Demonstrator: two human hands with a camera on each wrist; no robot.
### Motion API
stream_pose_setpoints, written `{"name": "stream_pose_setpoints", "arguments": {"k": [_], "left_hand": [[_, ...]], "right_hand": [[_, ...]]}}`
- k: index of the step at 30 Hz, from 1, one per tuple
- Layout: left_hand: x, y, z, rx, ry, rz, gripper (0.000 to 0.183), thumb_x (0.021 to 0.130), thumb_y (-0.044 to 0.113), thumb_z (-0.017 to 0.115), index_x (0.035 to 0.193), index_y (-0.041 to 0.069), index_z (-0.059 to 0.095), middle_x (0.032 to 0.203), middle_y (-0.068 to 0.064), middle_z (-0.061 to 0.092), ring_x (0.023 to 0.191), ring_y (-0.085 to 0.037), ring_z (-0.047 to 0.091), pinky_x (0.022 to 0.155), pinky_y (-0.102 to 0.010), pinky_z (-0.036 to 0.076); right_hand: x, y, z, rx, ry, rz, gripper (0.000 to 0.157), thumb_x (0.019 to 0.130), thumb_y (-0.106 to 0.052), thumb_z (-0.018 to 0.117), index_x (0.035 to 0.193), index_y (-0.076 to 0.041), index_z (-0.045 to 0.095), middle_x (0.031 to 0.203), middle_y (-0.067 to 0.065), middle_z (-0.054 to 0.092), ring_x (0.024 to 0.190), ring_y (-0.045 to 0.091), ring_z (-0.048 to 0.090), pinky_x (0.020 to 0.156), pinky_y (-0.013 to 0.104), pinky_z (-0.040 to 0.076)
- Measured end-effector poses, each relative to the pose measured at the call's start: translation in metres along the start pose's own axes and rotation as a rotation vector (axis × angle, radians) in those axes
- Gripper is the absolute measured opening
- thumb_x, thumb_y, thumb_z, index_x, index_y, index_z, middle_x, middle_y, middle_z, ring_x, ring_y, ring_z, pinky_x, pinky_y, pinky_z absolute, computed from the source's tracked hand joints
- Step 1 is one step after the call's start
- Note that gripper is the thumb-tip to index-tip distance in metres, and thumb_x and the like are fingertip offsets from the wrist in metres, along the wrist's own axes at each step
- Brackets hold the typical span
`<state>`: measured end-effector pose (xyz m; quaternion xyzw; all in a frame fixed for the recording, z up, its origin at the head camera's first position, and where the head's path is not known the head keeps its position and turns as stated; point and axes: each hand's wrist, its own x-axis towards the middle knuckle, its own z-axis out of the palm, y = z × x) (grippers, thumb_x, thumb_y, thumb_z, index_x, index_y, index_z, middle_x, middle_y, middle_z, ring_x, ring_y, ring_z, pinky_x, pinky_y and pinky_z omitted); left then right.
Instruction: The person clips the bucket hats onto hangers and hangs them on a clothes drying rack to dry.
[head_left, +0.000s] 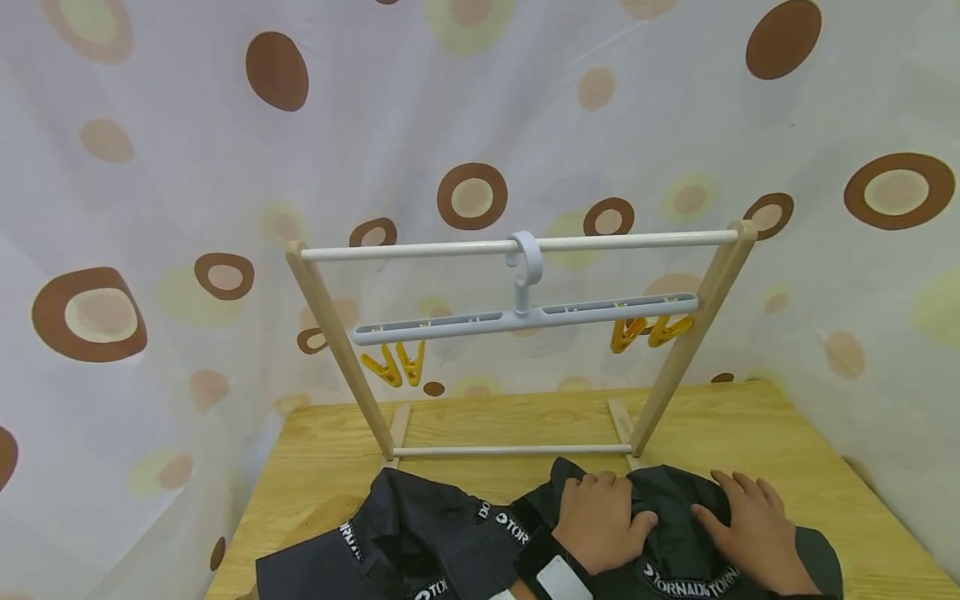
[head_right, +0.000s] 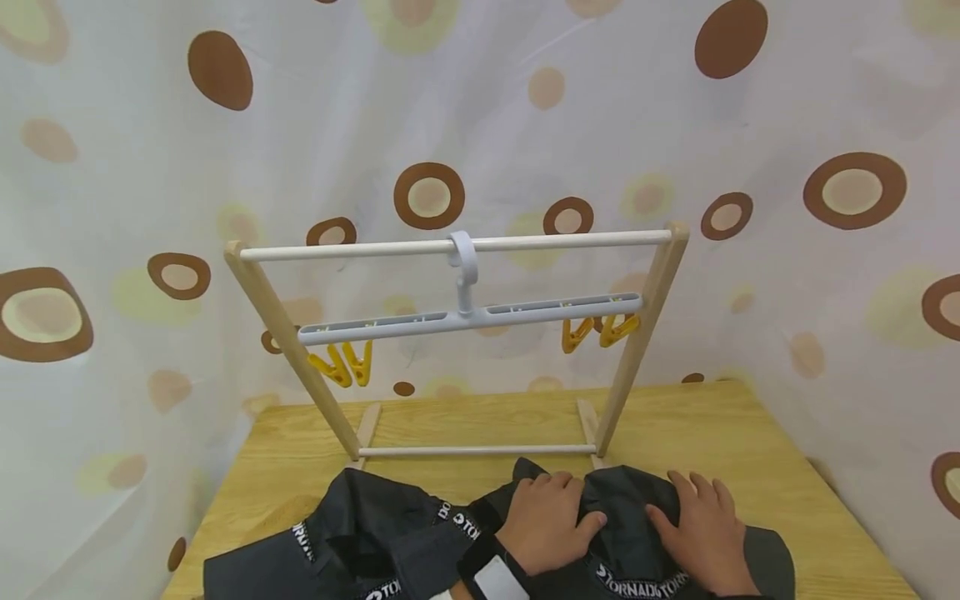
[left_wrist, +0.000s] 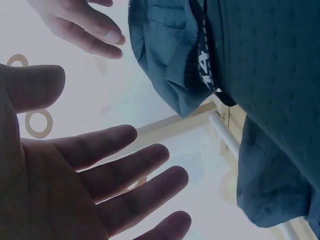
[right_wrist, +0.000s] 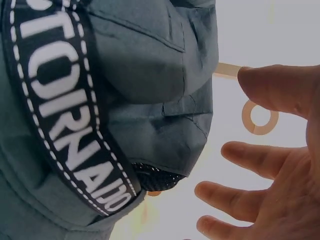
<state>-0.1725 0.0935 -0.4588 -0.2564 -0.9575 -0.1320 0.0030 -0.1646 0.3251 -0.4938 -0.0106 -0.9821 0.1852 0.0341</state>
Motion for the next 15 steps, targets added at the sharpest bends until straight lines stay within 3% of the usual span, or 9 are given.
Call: {"name": "stream_pose_setpoints", "arguments": {"k": [9, 15], "left_hand": [[-0.005, -0.004, 0.002, 0.020, 0.036, 0.002, 0.044, 0.098, 0.056, 0.049, 0.123, 0.024, 0.067, 0.111, 0.005, 0.069, 0.097, -0.016, 0.064, 0.076, -0.035, 0.047], [0.001, -0.004, 0.010, 0.052, 0.009, -0.036, 0.044, 0.097, 0.057, 0.050, 0.122, 0.026, 0.067, 0.110, 0.006, 0.069, 0.095, -0.016, 0.064, 0.076, -0.035, 0.048]], "right_hand": [[-0.002, -0.002, 0.001, -0.022, -0.028, 0.031, 0.067, 0.093, -0.035, 0.065, 0.137, 0.012, 0.046, 0.135, 0.046, 0.040, 0.123, 0.065, 0.029, 0.096, 0.079, 0.030], [0.000, -0.006, 0.000, -0.025, -0.023, 0.030, 0.068, 0.093, -0.036, 0.066, 0.137, 0.011, 0.045, 0.136, 0.045, 0.039, 0.125, 0.065, 0.029, 0.094, 0.080, 0.032]]}}
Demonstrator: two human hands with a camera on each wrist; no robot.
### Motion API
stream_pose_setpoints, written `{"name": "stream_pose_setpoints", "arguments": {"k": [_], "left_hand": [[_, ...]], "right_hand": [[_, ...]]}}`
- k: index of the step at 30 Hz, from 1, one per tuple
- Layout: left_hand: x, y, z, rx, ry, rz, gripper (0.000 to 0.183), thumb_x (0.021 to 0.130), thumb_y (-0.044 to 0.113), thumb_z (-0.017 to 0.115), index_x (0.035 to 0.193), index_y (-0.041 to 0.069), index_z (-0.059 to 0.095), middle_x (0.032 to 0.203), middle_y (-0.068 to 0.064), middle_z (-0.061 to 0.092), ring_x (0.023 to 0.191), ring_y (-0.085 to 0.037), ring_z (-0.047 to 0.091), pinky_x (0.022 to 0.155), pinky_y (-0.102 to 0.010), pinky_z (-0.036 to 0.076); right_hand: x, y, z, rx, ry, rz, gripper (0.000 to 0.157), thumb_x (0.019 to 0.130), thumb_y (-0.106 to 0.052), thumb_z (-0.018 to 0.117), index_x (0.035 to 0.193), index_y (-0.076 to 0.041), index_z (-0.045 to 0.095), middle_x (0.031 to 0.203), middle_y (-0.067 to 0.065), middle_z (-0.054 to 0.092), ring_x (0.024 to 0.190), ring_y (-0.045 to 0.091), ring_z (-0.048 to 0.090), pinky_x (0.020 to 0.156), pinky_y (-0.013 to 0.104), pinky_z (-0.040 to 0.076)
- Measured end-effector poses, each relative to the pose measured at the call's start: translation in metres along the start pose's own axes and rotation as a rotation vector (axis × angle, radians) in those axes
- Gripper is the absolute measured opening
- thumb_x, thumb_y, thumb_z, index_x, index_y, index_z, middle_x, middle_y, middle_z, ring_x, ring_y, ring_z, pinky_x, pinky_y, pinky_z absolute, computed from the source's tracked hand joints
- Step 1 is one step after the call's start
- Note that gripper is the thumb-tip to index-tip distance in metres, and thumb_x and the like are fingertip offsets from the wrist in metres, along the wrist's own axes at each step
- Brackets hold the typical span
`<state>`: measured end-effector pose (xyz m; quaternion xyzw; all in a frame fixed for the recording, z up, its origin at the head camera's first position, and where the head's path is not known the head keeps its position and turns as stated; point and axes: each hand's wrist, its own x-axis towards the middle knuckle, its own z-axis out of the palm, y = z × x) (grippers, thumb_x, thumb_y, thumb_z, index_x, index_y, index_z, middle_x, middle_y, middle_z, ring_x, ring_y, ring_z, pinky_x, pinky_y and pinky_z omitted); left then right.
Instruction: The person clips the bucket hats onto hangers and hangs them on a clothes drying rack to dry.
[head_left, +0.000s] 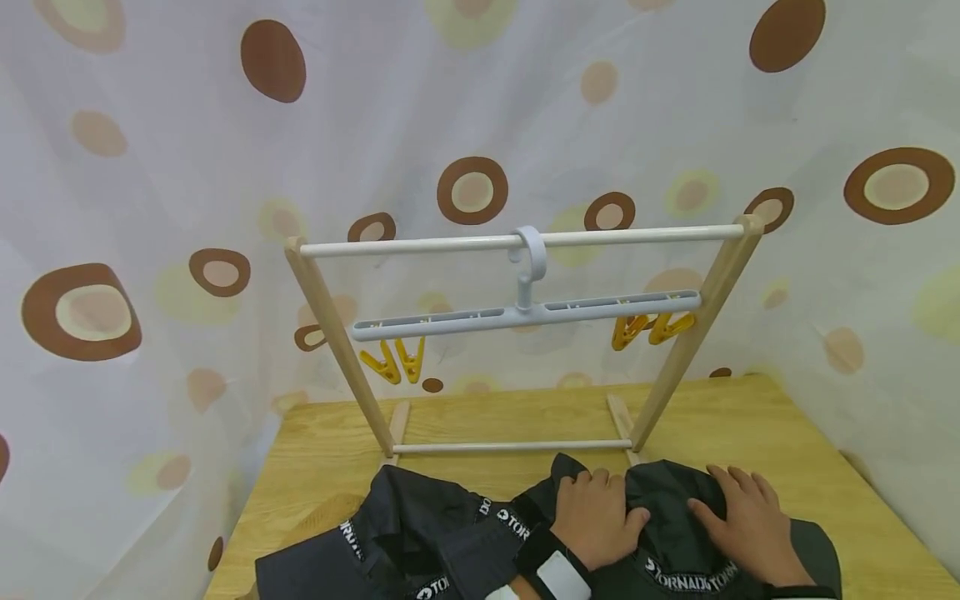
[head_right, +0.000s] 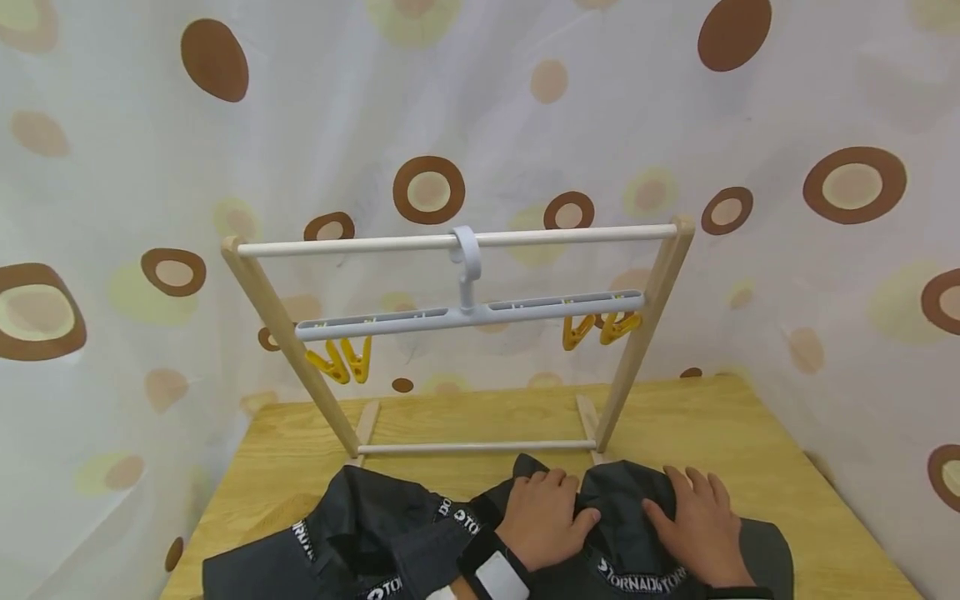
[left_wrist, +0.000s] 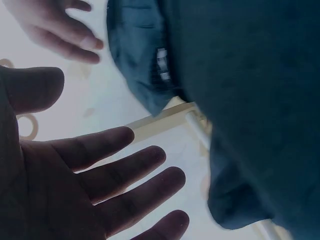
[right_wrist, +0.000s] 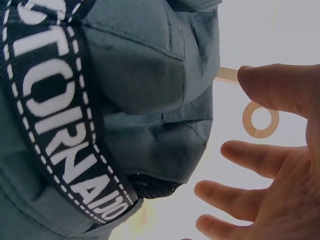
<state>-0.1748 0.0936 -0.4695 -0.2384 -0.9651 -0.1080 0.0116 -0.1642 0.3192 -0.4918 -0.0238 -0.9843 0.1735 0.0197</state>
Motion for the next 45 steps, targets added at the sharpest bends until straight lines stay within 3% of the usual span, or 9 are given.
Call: {"name": "stream_pose_setpoints", "arguments": {"k": [7, 13, 22, 26, 30, 33, 38, 41, 45], "left_hand": [[0.012, 0.006, 0.015, -0.001, -0.023, -0.033, 0.043, 0.095, 0.057, 0.053, 0.117, 0.025, 0.070, 0.107, 0.005, 0.070, 0.092, -0.016, 0.065, 0.076, -0.036, 0.049], [0.025, 0.000, 0.026, -0.105, -0.017, -0.053, 0.039, 0.095, 0.053, 0.056, 0.113, 0.022, 0.071, 0.101, 0.003, 0.072, 0.086, -0.016, 0.068, 0.071, -0.033, 0.053], [0.046, -0.001, 0.032, -0.278, -0.096, -0.086, 0.036, 0.094, 0.048, 0.057, 0.109, 0.018, 0.070, 0.092, 0.001, 0.073, 0.072, -0.015, 0.065, 0.061, -0.032, 0.050], [0.050, 0.003, 0.031, -0.308, -0.115, -0.126, 0.040, 0.095, 0.047, 0.057, 0.120, 0.017, 0.067, 0.096, -0.001, 0.073, 0.077, -0.018, 0.067, 0.069, -0.036, 0.052], [0.051, 0.009, 0.027, -0.312, -0.111, -0.159, 0.041, 0.094, 0.045, 0.058, 0.120, 0.014, 0.067, 0.101, -0.003, 0.073, 0.085, -0.021, 0.068, 0.079, -0.040, 0.053], [0.050, 0.011, 0.025, -0.347, -0.103, -0.182, 0.039, 0.093, 0.041, 0.060, 0.117, 0.012, 0.068, 0.093, -0.005, 0.073, 0.077, -0.022, 0.067, 0.068, -0.037, 0.052], [0.049, 0.014, 0.031, -0.423, -0.073, -0.194, 0.036, 0.093, 0.033, 0.062, 0.119, 0.009, 0.065, 0.077, -0.006, 0.066, 0.057, -0.019, 0.054, 0.049, -0.032, 0.039], [0.050, 0.016, 0.036, -0.455, -0.062, -0.189, 0.038, 0.094, 0.029, 0.062, 0.127, 0.008, 0.063, 0.081, -0.008, 0.068, 0.058, -0.018, 0.054, 0.048, -0.031, 0.037], [0.051, 0.017, 0.037, -0.484, -0.055, -0.153, 0.039, 0.095, 0.024, 0.062, 0.132, 0.011, 0.061, 0.101, -0.009, 0.073, 0.073, -0.020, 0.065, 0.053, -0.030, 0.043]], "right_hand": [[-0.001, 0.001, -0.003, -0.007, 0.002, 0.008, 0.066, 0.092, -0.034, 0.066, 0.137, 0.011, 0.046, 0.136, 0.045, 0.040, 0.125, 0.065, 0.030, 0.092, 0.080, 0.034], [0.001, 0.000, -0.004, 0.015, 0.017, -0.020, 0.066, 0.093, -0.035, 0.066, 0.138, 0.009, 0.047, 0.138, 0.043, 0.041, 0.126, 0.064, 0.031, 0.088, 0.080, 0.036], [0.010, 0.011, 0.002, 0.051, 0.050, -0.095, 0.053, 0.094, -0.024, 0.067, 0.132, 0.010, 0.054, 0.132, 0.037, 0.052, 0.121, 0.057, 0.045, 0.097, 0.072, 0.036], [0.016, 0.016, 0.007, 0.052, 0.061, -0.103, 0.049, 0.093, -0.021, 0.067, 0.130, 0.010, 0.056, 0.129, 0.035, 0.056, 0.119, 0.055, 0.049, 0.099, 0.068, 0.037], [0.021, 0.021, 0.008, 0.053, 0.047, -0.090, 0.048, 0.093, -0.021, 0.066, 0.129, 0.010, 0.057, 0.128, 0.035, 0.058, 0.118, 0.056, 0.051, 0.096, 0.067, 0.041], [0.025, 0.024, 0.011, 0.059, 0.021, -0.078, 0.048, 0.094, -0.022, 0.065, 0.130, 0.009, 0.057, 0.128, 0.034, 0.059, 0.117, 0.056, 0.052, 0.093, 0.066, 0.043], [0.027, 0.029, 0.012, 0.090, -0.018, -0.048, 0.048, 0.095, -0.023, 0.063, 0.130, 0.009, 0.057, 0.126, 0.034, 0.060, 0.112, 0.053, 0.057, 0.085, 0.062, 0.049], [0.023, 0.030, 0.010, 0.126, -0.027, -0.025, 0.045, 0.096, -0.024, 0.062, 0.128, 0.008, 0.059, 0.122, 0.033, 0.063, 0.101, 0.047, 0.064, 0.076, 0.055, 0.053], [0.017, 0.028, 0.005, 0.174, -0.002, -0.020, 0.039, 0.097, -0.023, 0.061, 0.123, 0.006, 0.063, 0.117, 0.030, 0.066, 0.092, 0.038, 0.068, 0.072, 0.050, 0.054]]}}
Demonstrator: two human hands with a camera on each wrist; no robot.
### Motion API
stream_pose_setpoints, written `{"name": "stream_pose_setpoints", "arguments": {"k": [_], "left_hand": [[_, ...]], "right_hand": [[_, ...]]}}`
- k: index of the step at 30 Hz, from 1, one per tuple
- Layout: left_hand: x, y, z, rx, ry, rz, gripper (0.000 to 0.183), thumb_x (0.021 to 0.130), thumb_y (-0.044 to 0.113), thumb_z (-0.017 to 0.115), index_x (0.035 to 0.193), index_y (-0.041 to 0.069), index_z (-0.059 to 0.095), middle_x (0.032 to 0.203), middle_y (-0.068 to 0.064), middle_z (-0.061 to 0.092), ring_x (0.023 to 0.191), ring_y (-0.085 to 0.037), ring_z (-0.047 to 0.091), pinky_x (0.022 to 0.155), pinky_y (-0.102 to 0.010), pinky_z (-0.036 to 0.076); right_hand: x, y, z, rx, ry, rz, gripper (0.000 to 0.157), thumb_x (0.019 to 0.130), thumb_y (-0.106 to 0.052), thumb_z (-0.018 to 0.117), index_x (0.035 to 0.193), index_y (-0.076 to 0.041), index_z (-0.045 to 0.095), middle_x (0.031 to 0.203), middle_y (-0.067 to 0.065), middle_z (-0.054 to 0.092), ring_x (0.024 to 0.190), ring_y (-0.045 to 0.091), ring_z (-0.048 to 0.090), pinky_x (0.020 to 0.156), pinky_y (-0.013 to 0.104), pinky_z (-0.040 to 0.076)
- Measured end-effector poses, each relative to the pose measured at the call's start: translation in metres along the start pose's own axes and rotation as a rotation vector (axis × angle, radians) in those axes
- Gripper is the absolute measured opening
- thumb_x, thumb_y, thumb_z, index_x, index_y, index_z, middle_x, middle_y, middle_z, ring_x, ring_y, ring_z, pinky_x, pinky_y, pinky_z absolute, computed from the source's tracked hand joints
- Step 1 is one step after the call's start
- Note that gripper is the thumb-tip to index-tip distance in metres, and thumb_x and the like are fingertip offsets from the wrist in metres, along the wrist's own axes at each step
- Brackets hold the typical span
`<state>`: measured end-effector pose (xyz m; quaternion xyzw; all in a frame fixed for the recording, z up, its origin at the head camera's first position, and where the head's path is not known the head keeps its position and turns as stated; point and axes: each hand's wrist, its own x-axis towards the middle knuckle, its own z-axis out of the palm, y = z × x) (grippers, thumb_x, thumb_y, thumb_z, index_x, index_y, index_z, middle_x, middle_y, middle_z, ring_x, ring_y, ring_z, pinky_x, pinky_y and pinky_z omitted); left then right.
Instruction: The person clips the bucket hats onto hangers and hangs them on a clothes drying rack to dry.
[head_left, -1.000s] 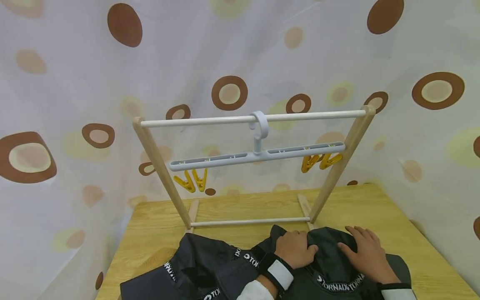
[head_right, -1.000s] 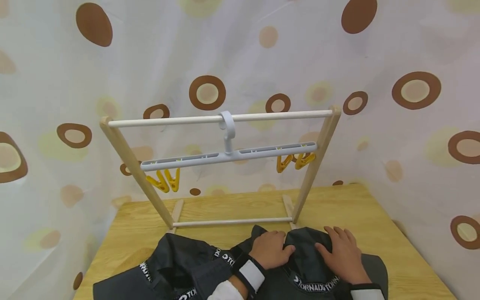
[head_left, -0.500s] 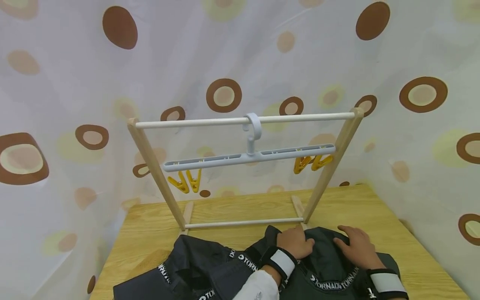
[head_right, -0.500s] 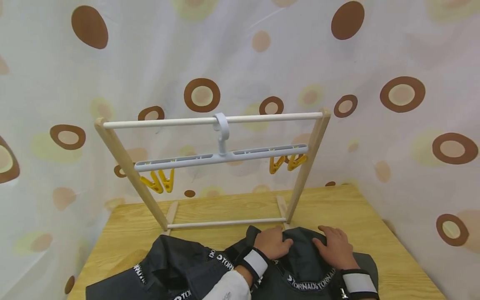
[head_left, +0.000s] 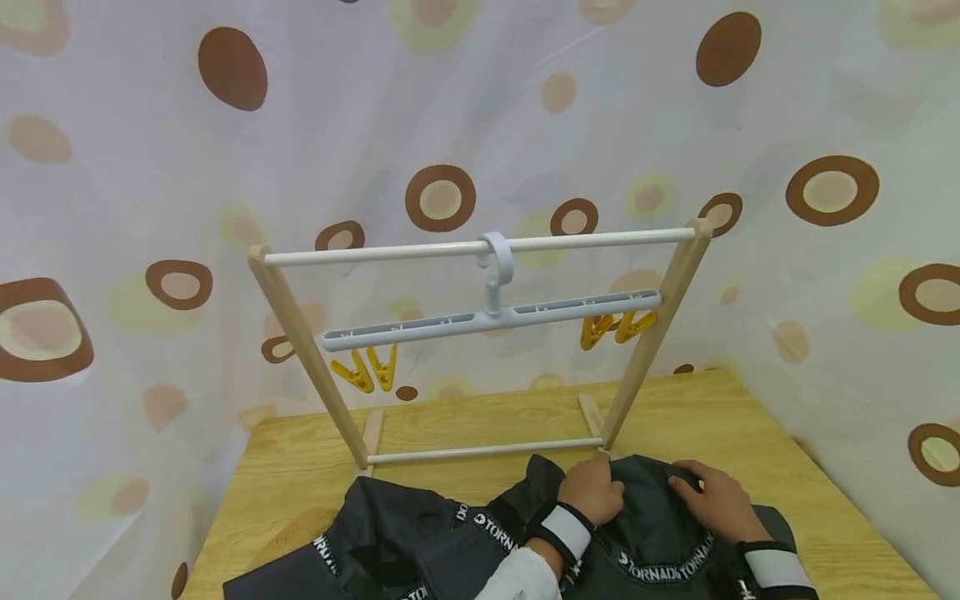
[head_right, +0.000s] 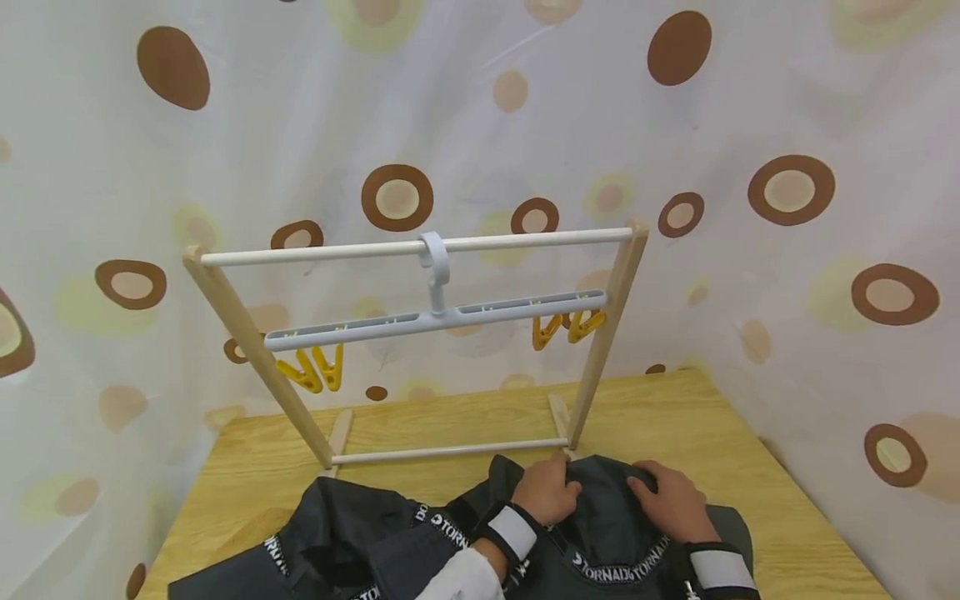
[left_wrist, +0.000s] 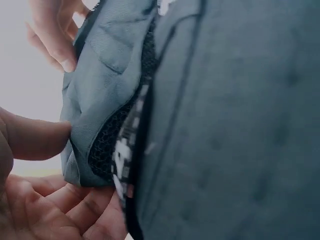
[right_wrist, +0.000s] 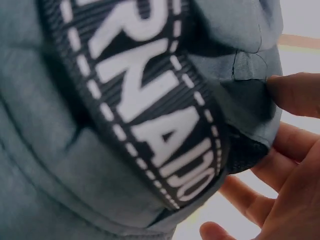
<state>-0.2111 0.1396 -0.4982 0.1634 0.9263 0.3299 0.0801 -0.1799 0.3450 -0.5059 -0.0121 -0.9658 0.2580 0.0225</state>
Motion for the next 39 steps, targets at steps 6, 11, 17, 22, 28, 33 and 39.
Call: {"name": "stream_pose_setpoints", "arguments": {"k": [6, 11, 17, 22, 28, 33, 39], "left_hand": [[-0.008, 0.004, -0.013, -0.031, 0.008, 0.079, 0.030, 0.098, 0.022, 0.060, 0.128, 0.020, 0.064, 0.111, -0.001, 0.073, 0.088, -0.015, 0.069, 0.066, -0.026, 0.050], [-0.022, 0.010, -0.036, -0.088, -0.013, 0.192, 0.026, 0.101, 0.020, 0.055, 0.124, 0.019, 0.067, 0.112, 0.000, 0.073, 0.088, -0.010, 0.067, 0.069, -0.021, 0.049], [-0.046, 0.017, -0.077, -0.245, -0.094, 0.280, 0.025, 0.104, 0.019, 0.049, 0.121, 0.015, 0.067, 0.088, 0.002, 0.067, 0.065, -0.002, 0.051, 0.060, -0.018, 0.040], [-0.062, 0.020, -0.106, -0.347, -0.077, 0.309, 0.027, 0.105, 0.020, 0.047, 0.124, 0.012, 0.066, 0.069, 0.005, 0.053, 0.051, -0.003, 0.039, 0.051, -0.019, 0.035], [-0.076, 0.017, -0.133, -0.368, 0.005, 0.356, 0.028, 0.105, 0.021, 0.048, 0.124, 0.015, 0.067, 0.103, -0.003, 0.072, 0.075, 0.004, 0.057, 0.067, -0.016, 0.046], [-0.086, 0.013, -0.151, -0.399, 0.024, 0.375, 0.027, 0.106, 0.020, 0.045, 0.120, 0.016, 0.068, 0.113, -0.006, 0.072, 0.091, -0.005, 0.065, 0.078, -0.020, 0.051], [-0.092, 0.006, -0.165, -0.493, -0.062, 0.378, 0.029, 0.107, 0.018, 0.040, 0.117, 0.010, 0.066, 0.113, -0.012, 0.069, 0.098, -0.014, 0.065, 0.086, -0.025, 0.051]], "right_hand": [[-0.010, -0.009, -0.011, 0.058, 0.063, -0.036, 0.029, 0.103, -0.022, 0.054, 0.117, -0.001, 0.067, 0.114, 0.024, 0.069, 0.098, 0.040, 0.067, 0.077, 0.050, 0.054], [-0.026, -0.020, -0.030, 0.116, 0.093, -0.032, 0.028, 0.106, -0.028, 0.047, 0.115, -0.009, 0.067, 0.114, 0.017, 0.069, 0.094, 0.022, 0.067, 0.075, 0.040, 0.054], [-0.048, -0.047, -0.052, 0.165, 0.220, -0.080, 0.022, 0.105, -0.024, 0.051, 0.112, -0.014, 0.068, 0.103, -0.006, 0.069, 0.082, -0.015, 0.053, 0.067, 0.027, 0.050], [-0.061, -0.073, -0.066, 0.191, 0.298, -0.113, 0.019, 0.104, -0.023, 0.053, 0.111, -0.017, 0.069, 0.096, -0.033, 0.058, 0.082, -0.017, 0.052, 0.065, 0.025, 0.048], [-0.072, -0.102, -0.076, 0.235, 0.355, -0.161, 0.016, 0.102, -0.018, 0.056, 0.105, -0.019, 0.072, 0.091, -0.032, 0.062, 0.075, -0.010, 0.058, 0.061, 0.017, 0.045], [-0.078, -0.120, -0.075, 0.371, 0.321, -0.300, 0.019, 0.102, -0.005, 0.051, 0.103, -0.013, 0.069, 0.087, -0.020, 0.065, 0.070, 0.003, 0.060, 0.061, 0.019, 0.044], [-0.078, -0.128, -0.070, 0.636, 0.236, -0.500, 0.029, 0.101, 0.010, 0.039, 0.101, -0.006, 0.063, 0.082, -0.008, 0.059, 0.065, 0.011, 0.054, 0.059, 0.026, 0.039]]}}
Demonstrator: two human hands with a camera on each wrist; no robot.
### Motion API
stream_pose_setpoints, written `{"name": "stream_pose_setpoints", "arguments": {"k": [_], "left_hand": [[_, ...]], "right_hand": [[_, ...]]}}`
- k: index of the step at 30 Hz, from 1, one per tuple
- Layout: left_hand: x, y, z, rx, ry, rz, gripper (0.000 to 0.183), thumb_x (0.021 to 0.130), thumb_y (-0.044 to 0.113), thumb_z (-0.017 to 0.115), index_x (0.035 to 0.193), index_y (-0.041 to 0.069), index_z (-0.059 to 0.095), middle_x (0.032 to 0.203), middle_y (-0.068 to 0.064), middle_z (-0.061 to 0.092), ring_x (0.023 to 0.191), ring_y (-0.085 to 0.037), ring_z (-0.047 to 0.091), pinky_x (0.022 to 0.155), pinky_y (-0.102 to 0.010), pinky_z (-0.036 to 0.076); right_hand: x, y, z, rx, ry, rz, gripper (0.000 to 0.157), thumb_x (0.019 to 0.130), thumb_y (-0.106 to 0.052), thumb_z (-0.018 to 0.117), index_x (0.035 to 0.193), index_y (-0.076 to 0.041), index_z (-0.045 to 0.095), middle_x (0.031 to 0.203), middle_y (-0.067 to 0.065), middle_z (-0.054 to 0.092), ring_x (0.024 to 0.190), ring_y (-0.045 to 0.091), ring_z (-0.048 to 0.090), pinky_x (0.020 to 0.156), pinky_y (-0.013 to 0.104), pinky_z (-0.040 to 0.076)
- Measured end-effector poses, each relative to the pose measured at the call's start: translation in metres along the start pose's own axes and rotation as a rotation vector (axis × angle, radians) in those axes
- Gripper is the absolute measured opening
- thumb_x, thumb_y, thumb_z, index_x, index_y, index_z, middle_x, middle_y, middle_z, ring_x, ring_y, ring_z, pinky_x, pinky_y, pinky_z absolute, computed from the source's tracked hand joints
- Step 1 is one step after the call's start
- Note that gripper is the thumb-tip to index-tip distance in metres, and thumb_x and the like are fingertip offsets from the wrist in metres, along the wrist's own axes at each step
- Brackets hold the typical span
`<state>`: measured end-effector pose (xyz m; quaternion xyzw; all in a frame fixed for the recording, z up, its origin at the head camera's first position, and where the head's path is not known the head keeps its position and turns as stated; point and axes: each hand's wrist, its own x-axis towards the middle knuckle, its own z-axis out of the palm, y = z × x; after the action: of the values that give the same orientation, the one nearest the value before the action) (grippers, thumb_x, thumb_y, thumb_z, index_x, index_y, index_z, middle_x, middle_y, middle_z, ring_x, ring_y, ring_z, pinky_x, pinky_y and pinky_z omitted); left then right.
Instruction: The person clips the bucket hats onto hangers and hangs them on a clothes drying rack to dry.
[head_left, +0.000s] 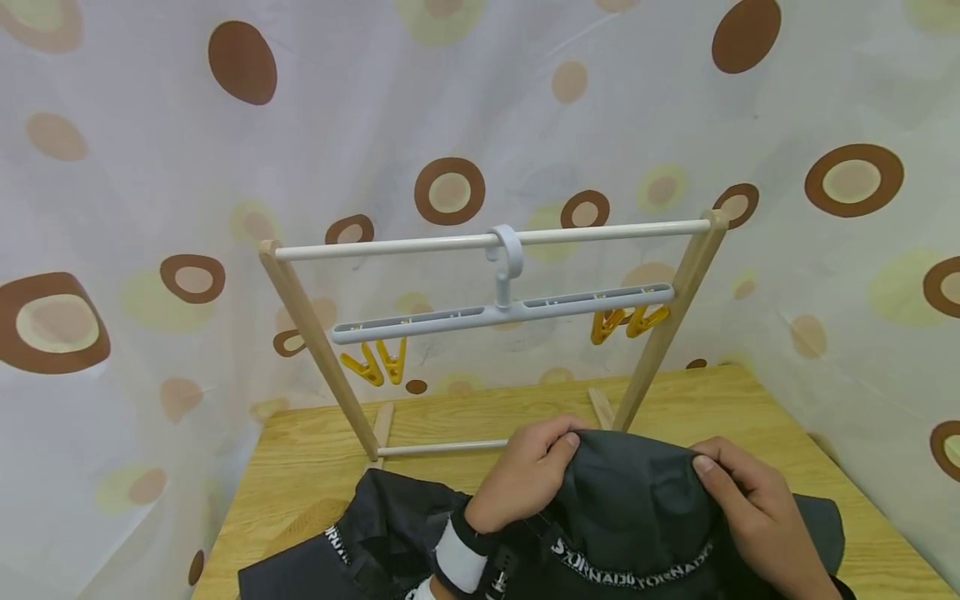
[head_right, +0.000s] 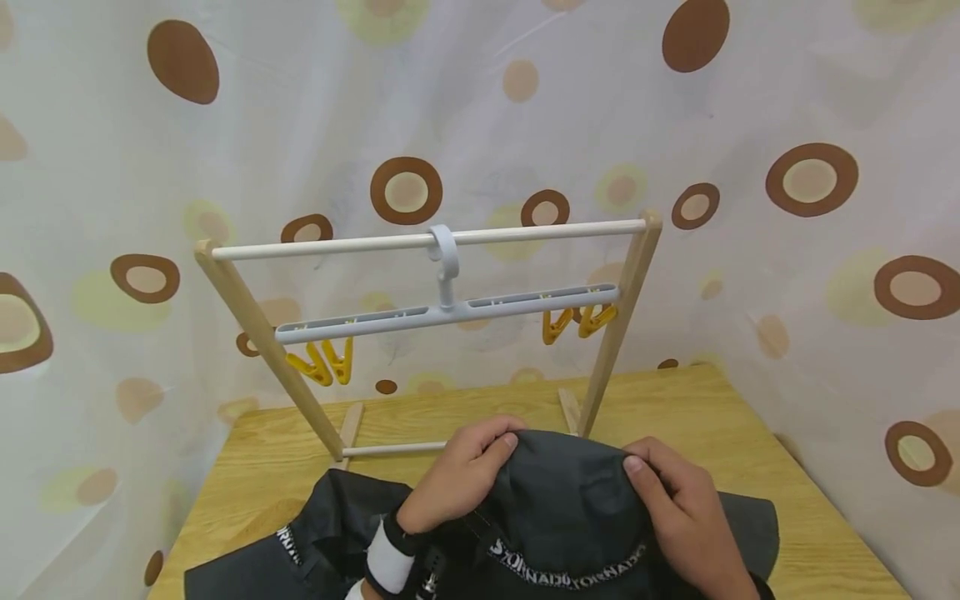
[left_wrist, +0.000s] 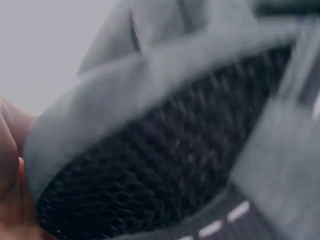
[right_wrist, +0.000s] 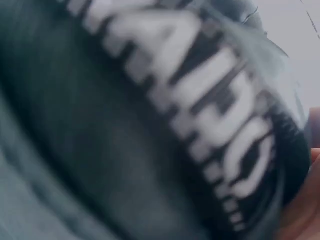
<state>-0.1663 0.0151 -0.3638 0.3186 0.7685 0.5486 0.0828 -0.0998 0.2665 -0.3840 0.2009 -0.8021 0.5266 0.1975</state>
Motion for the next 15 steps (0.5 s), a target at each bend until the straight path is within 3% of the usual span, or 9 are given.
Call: {"name": "stream_pose_setpoints", "arguments": {"k": [2, 5, 9, 15], "left_hand": [[-0.003, 0.000, -0.005, -0.035, -0.021, -0.005, 0.029, 0.107, 0.017, 0.040, 0.117, 0.007, 0.066, 0.113, -0.015, 0.067, 0.097, -0.016, 0.063, 0.087, -0.026, 0.051], [-0.006, 0.001, -0.010, -0.042, -0.026, -0.008, 0.028, 0.107, 0.016, 0.041, 0.116, 0.005, 0.065, 0.111, -0.017, 0.066, 0.094, -0.015, 0.061, 0.085, -0.027, 0.050], [-0.008, 0.002, -0.011, -0.005, -0.027, -0.005, 0.027, 0.106, 0.022, 0.045, 0.120, 0.010, 0.065, 0.116, -0.012, 0.067, 0.098, -0.013, 0.062, 0.088, -0.027, 0.050], [-0.010, 0.003, -0.005, -0.011, -0.058, 0.011, 0.028, 0.104, 0.029, 0.051, 0.121, 0.014, 0.066, 0.118, -0.008, 0.069, 0.096, -0.006, 0.063, 0.088, -0.024, 0.052]], "right_hand": [[0.001, -0.001, 0.002, 0.128, -0.036, -0.051, 0.032, 0.100, 0.014, 0.034, 0.100, -0.003, 0.061, 0.080, -0.005, 0.055, 0.064, 0.013, 0.052, 0.059, 0.027, 0.037], [0.004, -0.005, 0.006, 0.207, -0.099, -0.088, 0.034, 0.100, 0.017, 0.029, 0.098, -0.003, 0.057, 0.087, -0.003, 0.056, 0.068, 0.014, 0.052, 0.062, 0.028, 0.038], [0.006, -0.012, 0.014, 0.145, -0.103, -0.092, 0.033, 0.100, 0.015, 0.030, 0.094, -0.006, 0.054, 0.087, -0.004, 0.055, 0.065, 0.012, 0.050, 0.059, 0.028, 0.039], [0.005, -0.012, 0.025, 0.255, -0.083, -0.113, 0.030, 0.099, 0.017, 0.029, 0.096, 0.000, 0.053, 0.078, 0.000, 0.047, 0.057, 0.014, 0.042, 0.053, 0.029, 0.035]]}}
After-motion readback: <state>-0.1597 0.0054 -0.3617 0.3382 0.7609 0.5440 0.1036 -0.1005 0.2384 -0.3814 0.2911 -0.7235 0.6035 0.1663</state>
